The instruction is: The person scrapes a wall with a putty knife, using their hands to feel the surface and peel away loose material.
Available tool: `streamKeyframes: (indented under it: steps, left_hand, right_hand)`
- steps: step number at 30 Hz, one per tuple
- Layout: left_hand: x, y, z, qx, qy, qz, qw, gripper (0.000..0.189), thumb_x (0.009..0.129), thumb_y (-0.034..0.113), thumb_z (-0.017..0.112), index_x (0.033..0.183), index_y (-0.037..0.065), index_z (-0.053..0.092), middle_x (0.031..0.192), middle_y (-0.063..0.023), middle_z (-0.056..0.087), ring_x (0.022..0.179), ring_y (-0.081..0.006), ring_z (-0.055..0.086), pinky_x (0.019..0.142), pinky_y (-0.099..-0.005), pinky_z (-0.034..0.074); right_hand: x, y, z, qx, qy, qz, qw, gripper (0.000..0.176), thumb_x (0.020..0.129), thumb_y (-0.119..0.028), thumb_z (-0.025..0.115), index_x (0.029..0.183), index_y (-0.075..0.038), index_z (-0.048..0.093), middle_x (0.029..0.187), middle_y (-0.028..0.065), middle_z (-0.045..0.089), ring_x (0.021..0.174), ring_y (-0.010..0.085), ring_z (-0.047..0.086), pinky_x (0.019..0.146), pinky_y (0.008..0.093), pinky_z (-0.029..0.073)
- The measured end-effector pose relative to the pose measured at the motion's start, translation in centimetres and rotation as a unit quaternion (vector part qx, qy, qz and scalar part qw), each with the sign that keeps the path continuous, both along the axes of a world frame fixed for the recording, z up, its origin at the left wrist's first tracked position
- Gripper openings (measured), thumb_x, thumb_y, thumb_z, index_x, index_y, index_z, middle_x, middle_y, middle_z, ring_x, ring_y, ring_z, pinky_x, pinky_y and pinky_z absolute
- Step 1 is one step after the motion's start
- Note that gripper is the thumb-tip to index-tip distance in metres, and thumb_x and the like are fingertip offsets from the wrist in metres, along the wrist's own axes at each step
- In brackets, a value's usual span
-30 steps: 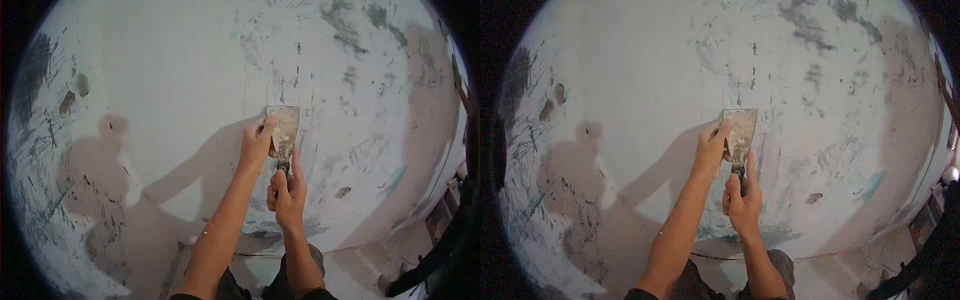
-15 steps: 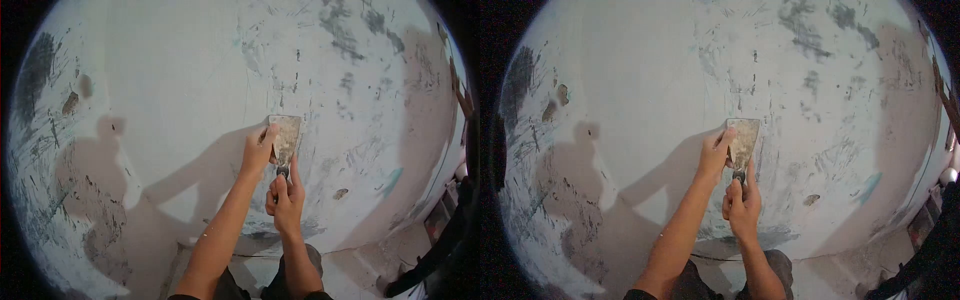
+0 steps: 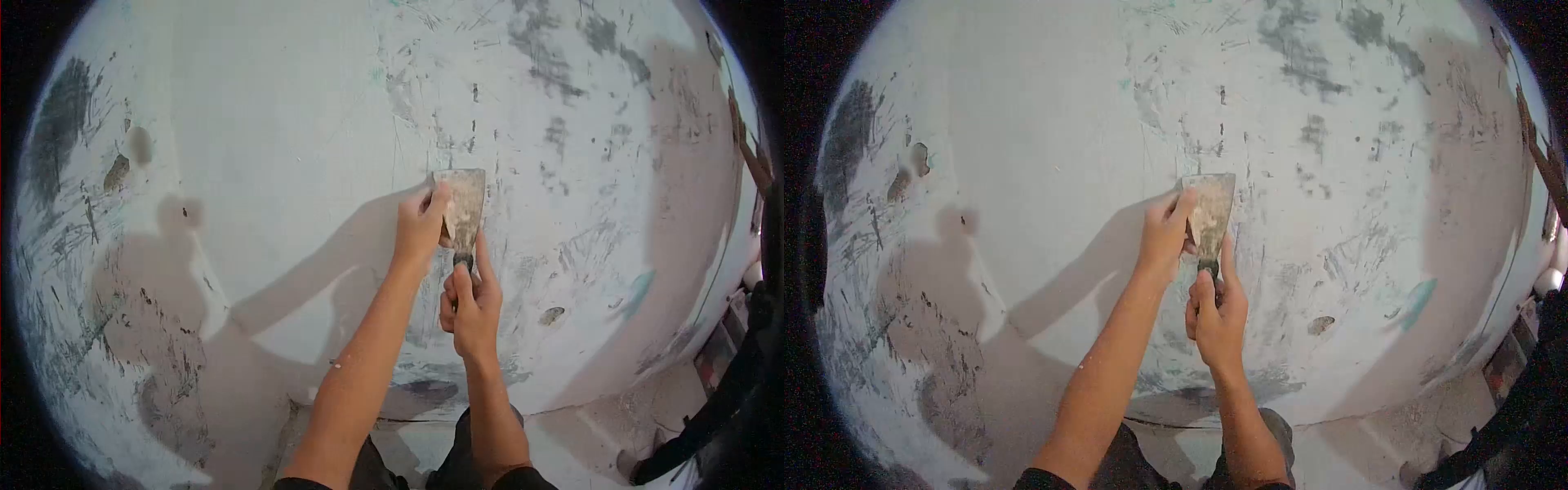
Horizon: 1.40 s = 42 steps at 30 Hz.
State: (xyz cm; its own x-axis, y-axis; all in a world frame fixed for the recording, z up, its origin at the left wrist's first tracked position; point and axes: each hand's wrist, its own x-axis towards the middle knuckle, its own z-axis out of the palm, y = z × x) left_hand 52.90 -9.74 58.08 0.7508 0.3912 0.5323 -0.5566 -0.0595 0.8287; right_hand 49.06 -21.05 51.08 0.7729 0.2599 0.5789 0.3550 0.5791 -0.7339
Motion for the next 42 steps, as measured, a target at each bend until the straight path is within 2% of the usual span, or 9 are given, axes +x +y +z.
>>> streamKeyframes:
  steps: [5,13,15,18,28,33,35,41,42]
  left_hand:
    - [0.3,0.0,0.5,0.004,-0.013,-0.008,1.000,0.034,0.097,0.035,0.055,0.080,0.006,0.061,0.067,0.0022,0.056,0.055,-0.0052,0.053,0.038,-0.0210,0.040]
    - [0.8,-0.3,2.2,-0.034,-0.045,0.002,0.998,0.032,0.096,0.034,0.056,0.080,0.007,0.061,0.065,0.0028,0.055,0.049,-0.0055,0.050,0.038,-0.0223,0.038]
    - [0.1,-0.3,1.0,-0.041,-0.002,-0.012,0.999,0.032,0.096,0.034,0.057,0.081,0.007,0.062,0.065,0.0030,0.056,0.050,-0.0053,0.051,0.038,-0.0218,0.038]
    - [0.3,-0.2,0.2,-0.043,-0.016,-0.005,0.999,0.032,0.096,0.035,0.057,0.082,0.006,0.063,0.066,0.0024,0.057,0.051,-0.0047,0.052,0.037,-0.0212,0.038]
    - [0.6,0.2,-0.7,-0.033,-0.006,-0.009,0.999,0.035,0.096,0.035,0.056,0.080,0.005,0.062,0.065,0.0020,0.057,0.049,-0.0050,0.051,0.036,-0.0217,0.039]
    - [0.4,0.2,-1.2,-0.051,-0.022,-0.004,0.998,0.029,0.095,0.034,0.059,0.083,0.007,0.063,0.064,0.0041,0.056,0.046,-0.0032,0.047,0.036,-0.0212,0.033]
    - [0.1,0.1,-1.1,-0.058,-0.011,-0.003,0.998,0.028,0.094,0.034,0.059,0.084,0.008,0.064,0.064,0.0040,0.055,0.045,-0.0037,0.046,0.035,-0.0220,0.033]
    - [-0.4,0.1,-0.7,-0.062,-0.013,0.004,0.998,0.027,0.095,0.030,0.060,0.083,0.006,0.064,0.064,0.0043,0.053,0.046,-0.0031,0.045,0.037,-0.0212,0.031]
    - [0.1,0.2,-0.3,-0.049,-0.040,0.010,0.998,0.028,0.095,0.029,0.060,0.081,0.006,0.064,0.064,0.0040,0.054,0.046,-0.0029,0.044,0.037,-0.0213,0.031]
  right_hand:
    - [0.1,0.0,0.5,-0.006,-0.002,-0.006,1.000,0.059,0.101,-0.012,0.044,0.152,-0.006,0.016,0.064,-0.0037,0.041,0.044,0.0029,0.034,0.034,0.0216,0.028]
    - [-0.7,0.5,2.6,0.010,-0.015,-0.006,1.000,0.060,0.101,-0.010,0.044,0.152,-0.005,0.015,0.065,-0.0044,0.038,0.044,0.0029,0.033,0.035,0.0219,0.026]
    - [-1.2,0.3,1.4,0.020,0.010,0.011,1.000,0.060,0.101,-0.010,0.044,0.153,-0.006,0.015,0.065,-0.0040,0.039,0.044,0.0030,0.033,0.035,0.0225,0.027]
    - [-0.5,0.6,0.1,0.015,0.019,0.008,1.000,0.062,0.101,-0.016,0.047,0.154,-0.014,0.014,0.066,-0.0041,0.038,0.044,0.0034,0.030,0.036,0.0221,0.020]
    - [-0.6,0.6,-1.0,-0.011,0.032,-0.001,0.999,0.062,0.101,-0.013,0.044,0.154,-0.010,0.012,0.065,-0.0036,0.037,0.043,0.0030,0.031,0.035,0.0222,0.021]
    - [-0.7,0.8,-0.5,0.003,0.020,0.006,1.000,0.061,0.101,-0.012,0.044,0.154,-0.010,0.013,0.065,-0.0038,0.038,0.043,0.0029,0.031,0.034,0.0220,0.023]
    - [-0.9,0.8,-0.7,-0.016,0.011,-0.002,1.000,0.060,0.100,-0.009,0.043,0.153,-0.006,0.013,0.065,-0.0035,0.041,0.044,0.0030,0.035,0.036,0.0218,0.029]
    - [-1.1,1.5,-0.4,-0.004,0.036,0.006,0.999,0.059,0.100,-0.010,0.043,0.153,-0.009,0.015,0.064,-0.0039,0.041,0.044,0.0031,0.035,0.036,0.0219,0.030]
    - [-0.6,1.8,-0.1,0.016,0.014,0.006,1.000,0.060,0.101,-0.011,0.044,0.153,-0.008,0.016,0.064,-0.0040,0.040,0.043,0.0029,0.032,0.035,0.0222,0.026]
